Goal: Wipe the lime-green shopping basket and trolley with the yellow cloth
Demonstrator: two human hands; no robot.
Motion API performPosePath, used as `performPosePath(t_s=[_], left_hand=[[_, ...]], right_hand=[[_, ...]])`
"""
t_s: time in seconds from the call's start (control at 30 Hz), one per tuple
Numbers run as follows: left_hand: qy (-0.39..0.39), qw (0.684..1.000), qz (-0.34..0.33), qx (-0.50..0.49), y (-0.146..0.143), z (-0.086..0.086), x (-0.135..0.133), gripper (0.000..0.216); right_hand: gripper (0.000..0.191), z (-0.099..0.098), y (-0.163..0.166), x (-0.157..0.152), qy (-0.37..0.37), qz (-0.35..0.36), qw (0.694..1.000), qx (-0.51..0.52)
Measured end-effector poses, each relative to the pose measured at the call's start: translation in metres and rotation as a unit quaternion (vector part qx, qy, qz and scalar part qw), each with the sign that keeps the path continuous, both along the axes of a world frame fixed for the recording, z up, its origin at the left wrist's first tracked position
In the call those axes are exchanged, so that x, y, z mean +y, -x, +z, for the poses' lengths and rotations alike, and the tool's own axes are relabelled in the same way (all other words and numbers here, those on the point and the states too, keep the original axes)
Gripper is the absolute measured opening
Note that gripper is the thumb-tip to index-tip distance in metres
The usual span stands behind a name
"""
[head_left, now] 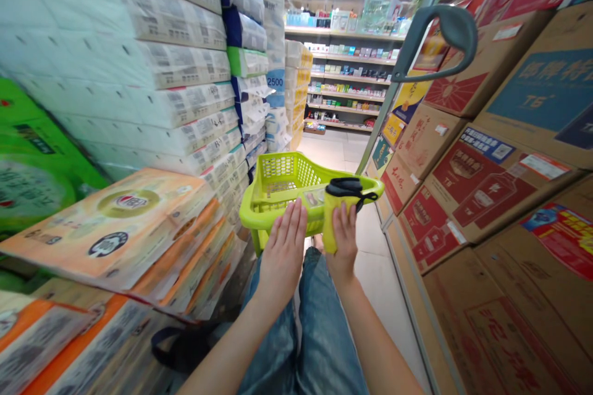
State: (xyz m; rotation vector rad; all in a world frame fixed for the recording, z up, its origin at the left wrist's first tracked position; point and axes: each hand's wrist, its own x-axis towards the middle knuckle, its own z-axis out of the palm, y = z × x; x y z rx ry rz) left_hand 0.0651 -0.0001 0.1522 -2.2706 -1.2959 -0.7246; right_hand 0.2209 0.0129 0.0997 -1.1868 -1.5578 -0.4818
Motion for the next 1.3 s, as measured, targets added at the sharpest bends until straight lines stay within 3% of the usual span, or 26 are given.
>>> performPosePath(t_s=[0.1, 0.17, 0.33, 0.47, 0.6, 0.73, 0.87, 0.97, 1.1, 1.2, 1.3], left_hand=[[-0.013, 1.000, 0.001, 0.006, 0.001, 0.000, 0.001, 0.067], [-0.009, 1.000, -0.002, 0.011, 0.002, 0.000, 0.001, 0.067], [0.001, 1.000, -0.010, 0.001, 0.001, 0.002, 0.001, 0.071], [0.005, 1.000, -0.004, 0.001, 0.000, 0.001, 0.000, 0.071], [-0.002, 1.000, 0.000, 0.012, 0.002, -0.001, 0.001, 0.068], [0.001, 1.000, -0.005, 0.017, 0.003, 0.001, 0.001, 0.068], [0.001, 1.000, -0.005, 0.008, 0.001, 0.002, 0.000, 0.071], [0.005, 1.000, 0.004, 0.012, 0.001, 0.001, 0.000, 0.071], [0.006, 1.000, 0.012, 0.028, 0.002, 0.000, 0.001, 0.070], [0.011, 1.000, 0.008, 0.028, 0.002, 0.001, 0.001, 0.071], [0.015, 1.000, 0.004, 0.022, 0.001, 0.002, 0.000, 0.073]], right_hand=[[0.059, -0.008, 0.015, -0.008, 0.013, 0.041, 0.996, -0.080], [0.058, -0.011, 0.003, -0.006, 0.002, 0.035, 0.994, -0.108], [0.056, -0.003, -0.042, 0.008, -0.043, -0.031, 0.998, -0.023], [0.057, 0.001, -0.010, 0.004, -0.014, -0.044, 0.995, 0.092], [0.061, -0.004, 0.025, -0.008, 0.004, 0.035, 0.999, -0.035], [0.062, 0.001, -0.004, -0.005, 0.001, 0.025, 0.995, -0.097], [0.058, 0.012, -0.038, 0.005, -0.014, -0.052, 0.998, 0.029], [0.057, 0.011, -0.022, 0.003, -0.011, -0.048, 0.997, 0.058], [0.060, 0.001, 0.008, -0.004, 0.003, 0.020, 0.997, -0.079], [0.060, -0.006, -0.005, 0.000, -0.026, 0.007, 0.992, -0.123], [0.060, -0.006, -0.031, 0.008, -0.045, -0.035, 0.996, -0.073]])
